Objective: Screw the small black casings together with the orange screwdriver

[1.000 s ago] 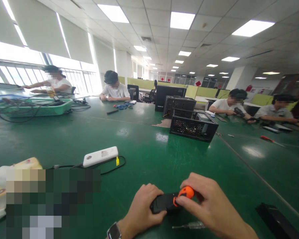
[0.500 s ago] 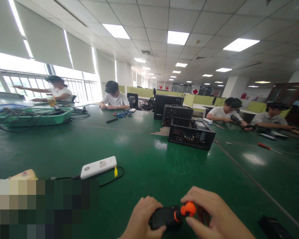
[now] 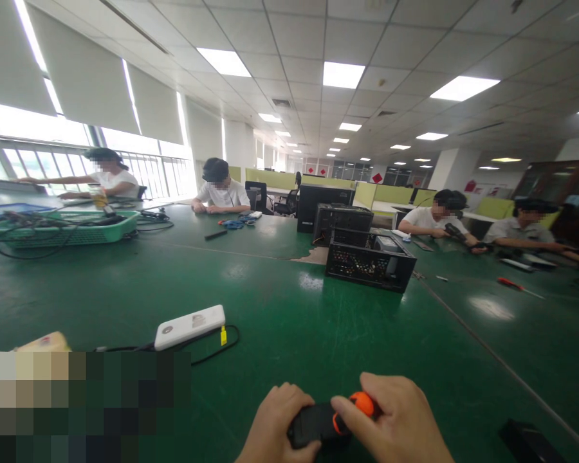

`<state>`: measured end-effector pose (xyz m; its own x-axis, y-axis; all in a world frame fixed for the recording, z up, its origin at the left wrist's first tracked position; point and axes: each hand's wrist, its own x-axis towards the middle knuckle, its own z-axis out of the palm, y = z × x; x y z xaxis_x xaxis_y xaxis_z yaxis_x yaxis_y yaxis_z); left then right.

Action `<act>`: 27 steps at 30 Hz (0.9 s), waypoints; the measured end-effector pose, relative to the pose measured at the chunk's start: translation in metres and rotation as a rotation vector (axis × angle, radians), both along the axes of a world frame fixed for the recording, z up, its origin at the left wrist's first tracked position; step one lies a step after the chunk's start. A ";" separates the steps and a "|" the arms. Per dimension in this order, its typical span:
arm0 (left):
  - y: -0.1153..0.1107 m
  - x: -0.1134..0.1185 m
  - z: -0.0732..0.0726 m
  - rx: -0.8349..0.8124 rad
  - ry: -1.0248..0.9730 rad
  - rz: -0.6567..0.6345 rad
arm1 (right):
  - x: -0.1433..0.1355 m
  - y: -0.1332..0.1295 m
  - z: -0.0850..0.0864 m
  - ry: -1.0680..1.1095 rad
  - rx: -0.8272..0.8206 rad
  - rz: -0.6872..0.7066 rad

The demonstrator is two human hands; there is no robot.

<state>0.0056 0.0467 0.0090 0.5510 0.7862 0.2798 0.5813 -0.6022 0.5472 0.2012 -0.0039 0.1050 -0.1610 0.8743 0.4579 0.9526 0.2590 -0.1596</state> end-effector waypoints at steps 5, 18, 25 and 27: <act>-0.002 0.000 -0.001 0.010 -0.026 0.018 | 0.005 -0.003 0.015 0.013 -0.148 0.102; -0.007 -0.002 0.007 -0.010 -0.034 0.029 | 0.060 -0.020 0.028 0.286 -0.396 0.192; -0.007 -0.007 0.009 -0.028 -0.039 0.031 | 0.118 0.006 -0.075 0.563 -0.399 0.051; -0.006 -0.007 0.006 -0.012 -0.053 0.017 | 0.122 0.010 -0.104 0.535 -0.409 0.083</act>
<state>-0.0015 0.0411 0.0148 0.5217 0.7990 0.2991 0.5614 -0.5855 0.5848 0.3236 0.0056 0.0014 -0.0786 0.9886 0.1281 0.6944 0.1465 -0.7045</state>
